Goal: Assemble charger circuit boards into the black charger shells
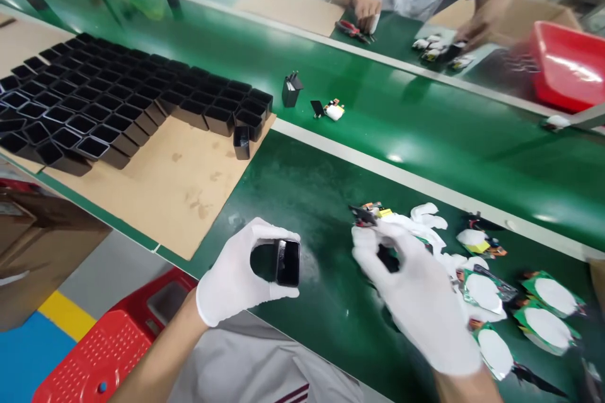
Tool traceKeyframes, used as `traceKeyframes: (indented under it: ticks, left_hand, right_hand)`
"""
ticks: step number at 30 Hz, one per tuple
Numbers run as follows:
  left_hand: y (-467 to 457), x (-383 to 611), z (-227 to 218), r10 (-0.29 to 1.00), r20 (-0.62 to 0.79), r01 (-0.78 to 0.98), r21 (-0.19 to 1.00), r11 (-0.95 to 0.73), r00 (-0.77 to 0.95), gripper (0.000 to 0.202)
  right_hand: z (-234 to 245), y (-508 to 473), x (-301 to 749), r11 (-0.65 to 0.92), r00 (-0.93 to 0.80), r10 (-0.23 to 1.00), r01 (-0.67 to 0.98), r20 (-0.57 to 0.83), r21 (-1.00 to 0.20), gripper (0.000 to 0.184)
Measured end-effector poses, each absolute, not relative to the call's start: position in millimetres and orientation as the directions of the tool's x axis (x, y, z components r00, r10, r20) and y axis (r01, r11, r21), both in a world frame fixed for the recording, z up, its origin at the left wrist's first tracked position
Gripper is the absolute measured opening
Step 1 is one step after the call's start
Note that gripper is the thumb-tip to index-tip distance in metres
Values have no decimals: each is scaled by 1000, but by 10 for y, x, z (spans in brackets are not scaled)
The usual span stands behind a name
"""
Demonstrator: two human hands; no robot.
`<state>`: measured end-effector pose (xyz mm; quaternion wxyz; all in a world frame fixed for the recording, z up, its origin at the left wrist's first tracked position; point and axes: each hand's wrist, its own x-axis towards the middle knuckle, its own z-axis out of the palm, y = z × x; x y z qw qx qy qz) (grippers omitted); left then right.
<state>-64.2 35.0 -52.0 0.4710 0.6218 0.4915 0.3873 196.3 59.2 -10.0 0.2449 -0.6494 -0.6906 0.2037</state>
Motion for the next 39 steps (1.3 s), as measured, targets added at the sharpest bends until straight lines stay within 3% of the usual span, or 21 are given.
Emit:
traceKeyframes:
  ticks: [2, 4, 7, 10, 13, 16, 19, 20, 25, 31, 39]
  left_hand:
    - [347, -630, -522, 973, 76, 192, 974, -119, 219, 70]
    - [345, -579, -534, 980, 132, 155, 976, -155, 150, 71]
    - [334, -470, -571, 989, 107, 311, 948, -69, -107, 69]
    - [289, -410, -614, 974, 107, 613, 789, 41, -202, 65]
    - [223, -432, -638, 987, 127, 747, 664, -10, -100, 60]
    - [218, -498, -640, 980, 141, 675, 738, -9, -141, 54]
    - [321, -574, -639, 985, 151, 609, 790, -68, -86, 97]
    - [367, -595, -638, 990, 138, 594, 799, -99, -21, 100]
    - [486, -617, -584, 989, 60, 442, 890, -114, 134, 65]
    - [396, -547, -502, 971, 113, 244, 956, -165, 212, 62]
    - [330, -517, -493, 959, 123, 341, 917, -208, 254, 74]
  right_hand:
    - [-50, 504, 1992, 21, -61, 998, 524, -12, -852, 33]
    - [-78, 411, 1965, -33, -130, 990, 209, -61, -977, 48]
    - [-248, 298, 1761, -174, -128, 979, -133, -157, -976, 52]
    - [-444, 234, 1467, -319, -102, 948, -239, -302, -917, 51]
    - [-554, 205, 1299, -359, -102, 933, -205, -345, -910, 52]
    - [-549, 193, 1344, -284, -80, 958, -129, -276, -950, 55]
    - [-452, 221, 1497, -192, -25, 981, -72, -191, -979, 59]
    - [-405, 242, 1547, -159, -18, 987, -54, -158, -986, 60]
    - [-121, 384, 1677, 25, -141, 990, 90, 12, -996, 60]
    - [20, 457, 1664, 127, -277, 959, 218, 63, -968, 55]
    - [-100, 470, 1667, 169, -341, 938, 293, 63, -941, 59]
